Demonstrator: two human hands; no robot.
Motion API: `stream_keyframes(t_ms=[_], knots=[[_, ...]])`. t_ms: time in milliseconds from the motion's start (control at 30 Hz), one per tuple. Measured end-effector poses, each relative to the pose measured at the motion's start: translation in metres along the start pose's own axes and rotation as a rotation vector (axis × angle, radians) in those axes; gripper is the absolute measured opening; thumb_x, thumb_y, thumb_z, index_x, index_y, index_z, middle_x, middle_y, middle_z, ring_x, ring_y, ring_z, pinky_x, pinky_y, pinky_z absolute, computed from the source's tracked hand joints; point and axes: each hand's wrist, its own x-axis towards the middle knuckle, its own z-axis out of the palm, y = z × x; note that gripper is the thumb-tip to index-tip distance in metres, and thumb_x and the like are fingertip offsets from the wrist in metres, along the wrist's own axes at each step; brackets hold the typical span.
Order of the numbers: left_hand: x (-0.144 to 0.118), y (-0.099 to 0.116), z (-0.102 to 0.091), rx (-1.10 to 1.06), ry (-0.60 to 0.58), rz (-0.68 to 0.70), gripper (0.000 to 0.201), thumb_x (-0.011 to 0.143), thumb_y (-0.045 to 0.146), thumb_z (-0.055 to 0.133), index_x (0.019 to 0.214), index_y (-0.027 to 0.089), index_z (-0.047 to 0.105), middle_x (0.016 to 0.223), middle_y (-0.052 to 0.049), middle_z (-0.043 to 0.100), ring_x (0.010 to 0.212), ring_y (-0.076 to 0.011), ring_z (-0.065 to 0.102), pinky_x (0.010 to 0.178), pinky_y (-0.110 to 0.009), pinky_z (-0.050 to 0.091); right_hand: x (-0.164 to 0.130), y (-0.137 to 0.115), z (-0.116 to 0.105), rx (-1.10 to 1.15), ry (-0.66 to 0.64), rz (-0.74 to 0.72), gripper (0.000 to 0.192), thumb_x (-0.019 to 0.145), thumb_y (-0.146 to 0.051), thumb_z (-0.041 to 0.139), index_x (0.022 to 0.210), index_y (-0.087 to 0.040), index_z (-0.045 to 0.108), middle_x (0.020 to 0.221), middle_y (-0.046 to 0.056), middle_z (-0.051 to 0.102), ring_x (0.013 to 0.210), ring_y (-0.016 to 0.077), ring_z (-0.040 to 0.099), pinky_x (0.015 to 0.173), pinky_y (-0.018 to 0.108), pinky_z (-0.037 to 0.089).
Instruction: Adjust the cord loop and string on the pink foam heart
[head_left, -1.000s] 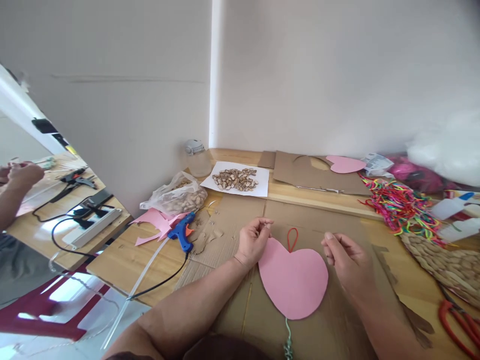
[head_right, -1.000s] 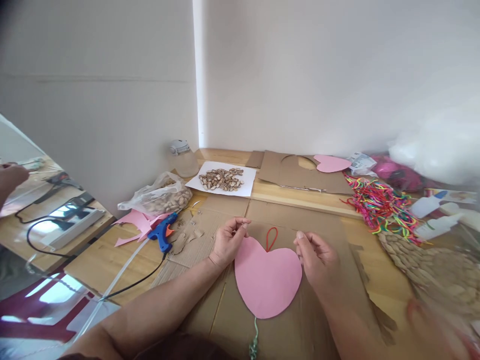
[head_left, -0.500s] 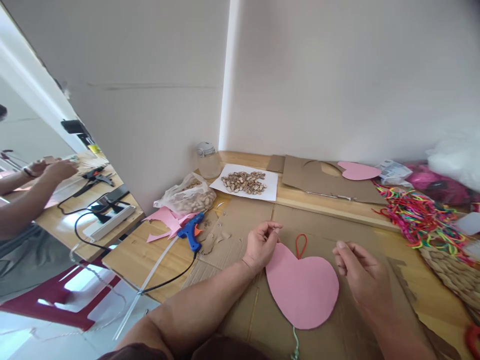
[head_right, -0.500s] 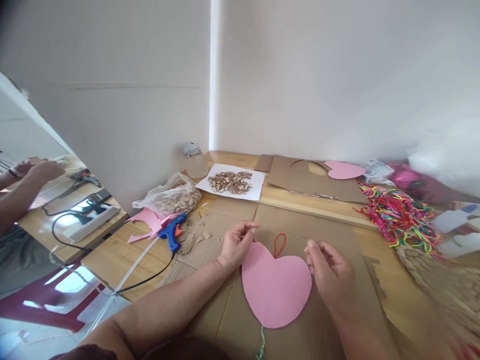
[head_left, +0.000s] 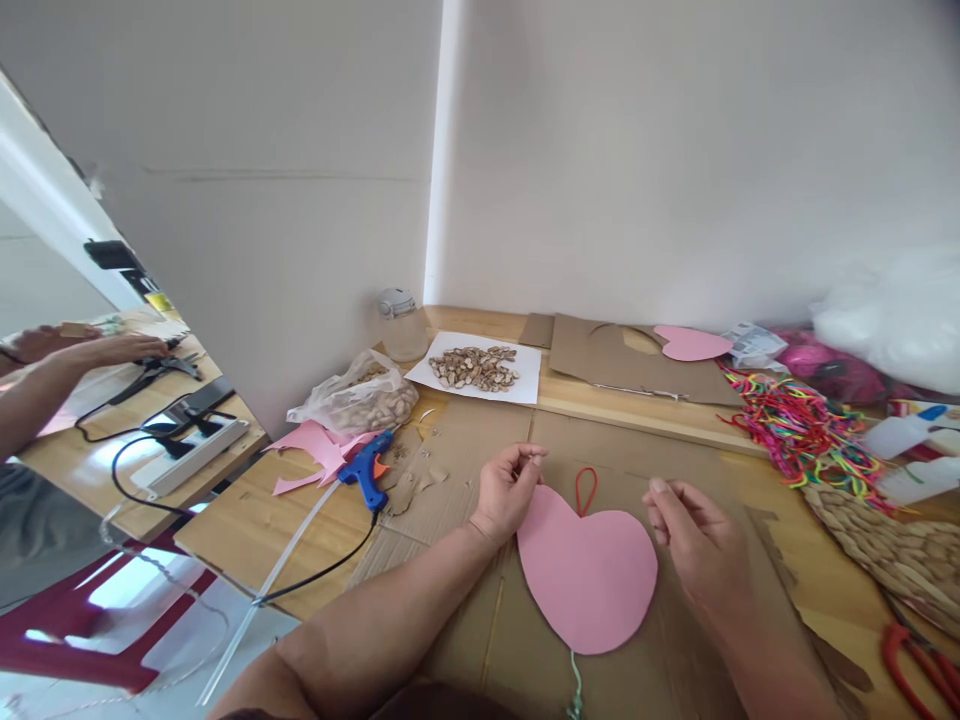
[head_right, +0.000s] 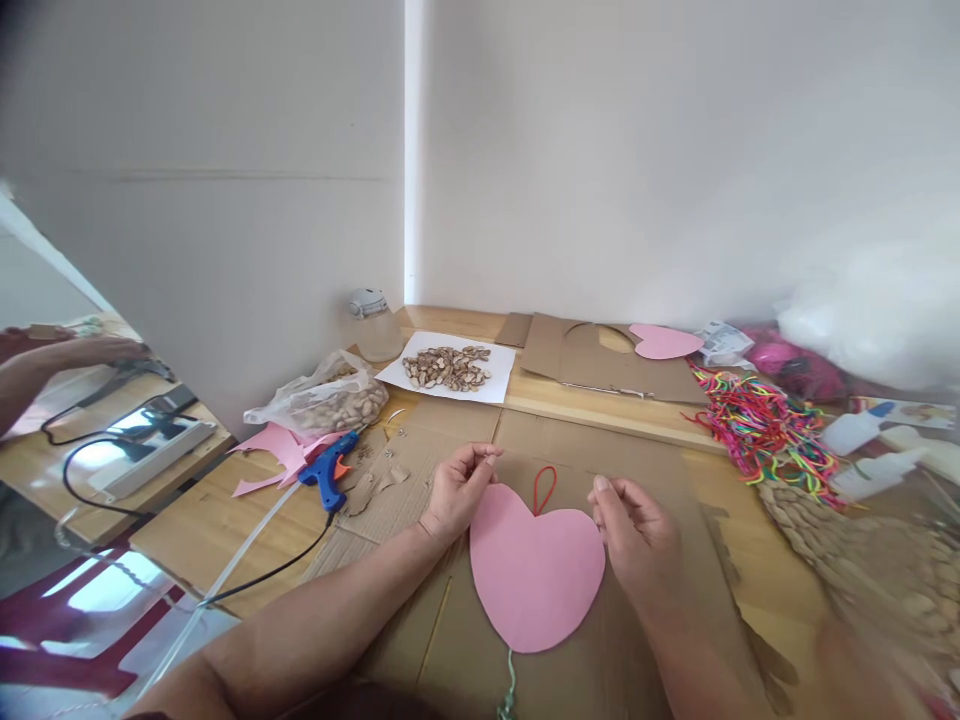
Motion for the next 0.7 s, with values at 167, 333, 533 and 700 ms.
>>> stream_keyframes(t_ms=[167, 333, 533, 700], knots=[[0.0, -0.001, -0.001, 0.004, 0.001, 0.006, 0.028, 0.088, 0.038, 0.062, 0.102, 0.014, 0.069, 0.067, 0.001, 0.061, 0.061, -0.0106, 0.055, 0.062, -0.022, 0.042, 0.0, 0.0, 0.0, 0.001, -0.004, -0.01, 0.042, 0.081, -0.06, 0.072, 0.07, -0.02, 0.063, 0.056, -0.004, 0.047, 0.051, 0.0107, 0.038, 0.047, 0.023, 0.031], [0.0, -0.002, -0.002, 0.01, -0.005, -0.001, 0.028, 0.089, 0.037, 0.061, 0.103, 0.015, 0.068, 0.068, 0.001, 0.061, 0.062, -0.0105, 0.055, 0.063, -0.022, 0.042, -0.001, 0.003, 0.0, -0.029, -0.016, -0.033, 0.042, 0.086, -0.057, 0.069, 0.07, -0.02, 0.06, 0.058, -0.003, 0.046, 0.052, 0.0115, 0.04, 0.047, 0.024, 0.031], [-0.002, -0.001, -0.005, 0.027, -0.007, -0.004, 0.03, 0.088, 0.041, 0.064, 0.103, 0.015, 0.069, 0.069, 0.0, 0.062, 0.063, -0.0108, 0.056, 0.062, -0.022, 0.043, -0.007, -0.011, 0.004, 0.002, -0.037, -0.046, 0.039, 0.089, -0.053, 0.066, 0.071, -0.02, 0.058, 0.057, -0.005, 0.045, 0.052, 0.0112, 0.039, 0.05, 0.024, 0.032], [-0.002, -0.001, -0.008, 0.065, -0.012, -0.012, 0.036, 0.089, 0.046, 0.063, 0.108, 0.016, 0.069, 0.069, 0.001, 0.061, 0.063, -0.0105, 0.054, 0.061, -0.02, 0.042, -0.011, -0.023, 0.008, 0.03, -0.049, -0.065, 0.038, 0.088, -0.051, 0.065, 0.067, -0.021, 0.054, 0.057, -0.006, 0.042, 0.053, 0.0112, 0.039, 0.051, 0.024, 0.031]])
